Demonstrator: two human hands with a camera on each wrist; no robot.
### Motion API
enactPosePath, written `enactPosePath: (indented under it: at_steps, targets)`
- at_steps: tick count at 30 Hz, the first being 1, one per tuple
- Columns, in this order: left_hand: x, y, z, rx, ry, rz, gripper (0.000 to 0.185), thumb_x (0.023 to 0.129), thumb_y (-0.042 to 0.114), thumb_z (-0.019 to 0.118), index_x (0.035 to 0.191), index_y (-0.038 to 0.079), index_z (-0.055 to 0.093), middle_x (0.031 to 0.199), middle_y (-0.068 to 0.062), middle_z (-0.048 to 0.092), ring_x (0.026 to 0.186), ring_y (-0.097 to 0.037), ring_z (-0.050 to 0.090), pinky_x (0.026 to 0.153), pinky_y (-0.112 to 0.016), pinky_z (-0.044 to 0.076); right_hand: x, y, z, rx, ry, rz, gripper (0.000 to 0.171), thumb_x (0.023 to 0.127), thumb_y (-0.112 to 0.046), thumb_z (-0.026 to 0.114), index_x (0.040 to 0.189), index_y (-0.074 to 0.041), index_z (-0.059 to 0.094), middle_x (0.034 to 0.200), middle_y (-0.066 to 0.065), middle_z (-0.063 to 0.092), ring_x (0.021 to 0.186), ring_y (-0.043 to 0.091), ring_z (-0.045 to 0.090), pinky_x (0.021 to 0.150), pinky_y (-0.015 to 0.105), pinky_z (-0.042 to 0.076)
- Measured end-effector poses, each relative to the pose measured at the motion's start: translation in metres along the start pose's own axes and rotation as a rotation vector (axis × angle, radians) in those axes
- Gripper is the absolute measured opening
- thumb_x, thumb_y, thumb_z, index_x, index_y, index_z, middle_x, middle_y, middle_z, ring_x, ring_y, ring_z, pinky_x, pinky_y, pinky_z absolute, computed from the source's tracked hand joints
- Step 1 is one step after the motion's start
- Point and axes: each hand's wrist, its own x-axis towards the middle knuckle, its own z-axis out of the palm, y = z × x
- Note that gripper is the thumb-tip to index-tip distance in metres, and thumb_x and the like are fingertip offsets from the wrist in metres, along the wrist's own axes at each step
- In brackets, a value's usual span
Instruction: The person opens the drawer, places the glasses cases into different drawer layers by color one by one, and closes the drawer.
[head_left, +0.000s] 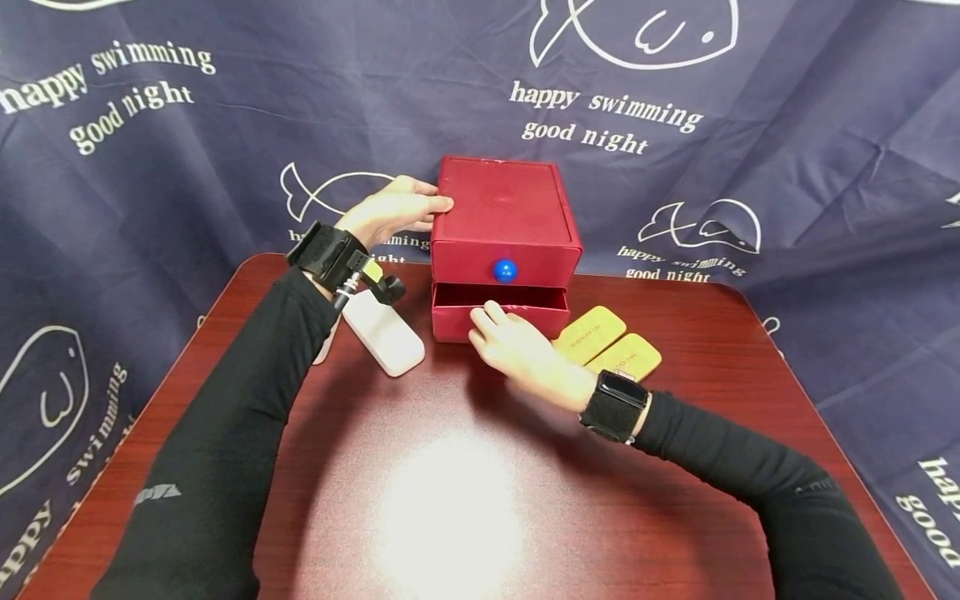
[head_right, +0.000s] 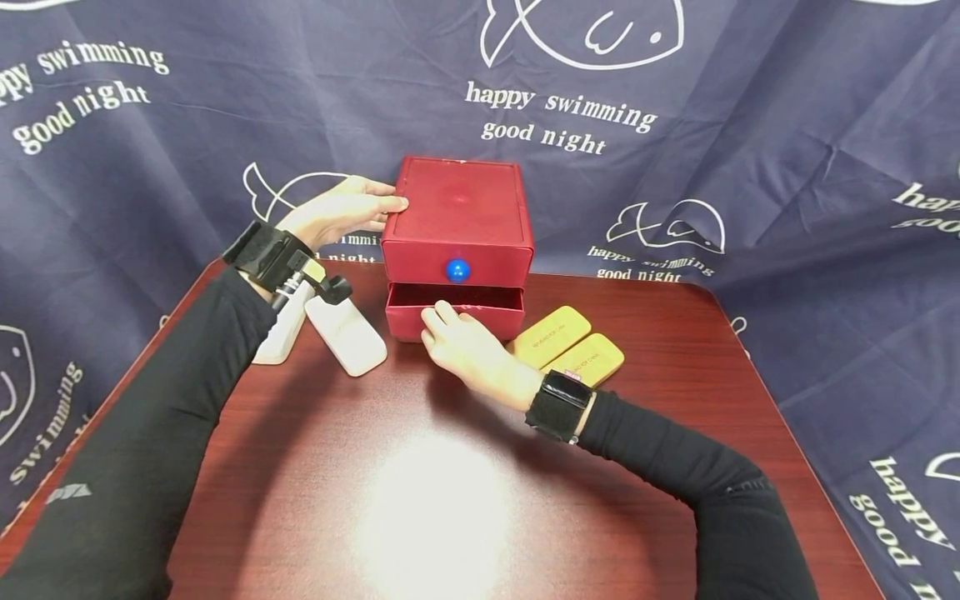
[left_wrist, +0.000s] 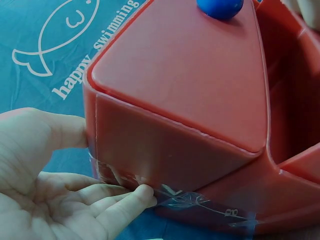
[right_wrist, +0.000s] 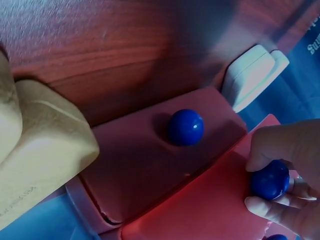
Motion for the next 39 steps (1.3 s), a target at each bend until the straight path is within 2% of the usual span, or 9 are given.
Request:
enactPosePath:
  at_steps: [14, 33, 39]
  targets:
    - [-0.001, 0.000, 0.000, 0.006, 0.001, 0.008, 0.058, 0.104, 0.023, 0.055, 0.155, 0.000, 0.038, 0.150, -0.019, 0.052, 0.138, -0.030, 0.054, 0.118, -0.035, 0.042, -0.009, -0.016, -0.016, -0.019, 0.030, -0.017, 0.009, 0.083, -0.005, 0.079, 0.089, -0.007, 0.072, 0.098, 0.012, 0.056, 0.089, 0.025, 0.051, 0.057, 0.023, 0.051]
    - [0.000, -0.001, 0.000, 0.004, -0.002, 0.024, 0.057, 0.105, 0.023, 0.053, 0.154, -0.001, 0.039, 0.148, -0.020, 0.053, 0.135, -0.031, 0.056, 0.117, -0.034, 0.043, -0.022, -0.036, -0.042, 0.039, 0.022, -0.062, 0.030, 0.071, -0.020, 0.089, 0.091, -0.008, 0.071, 0.099, 0.010, 0.057, 0.094, 0.024, 0.052, 0.061, 0.023, 0.051]
    - [0.000, -0.001, 0.000, -0.008, -0.007, 0.026, 0.056, 0.105, 0.022, 0.053, 0.154, -0.001, 0.039, 0.147, -0.020, 0.053, 0.134, -0.031, 0.057, 0.116, -0.034, 0.044, -0.027, -0.040, -0.045, 0.045, 0.021, -0.058, 0.026, 0.073, -0.019, 0.088, 0.090, -0.009, 0.071, 0.098, 0.010, 0.057, 0.092, 0.024, 0.052, 0.060, 0.023, 0.051]
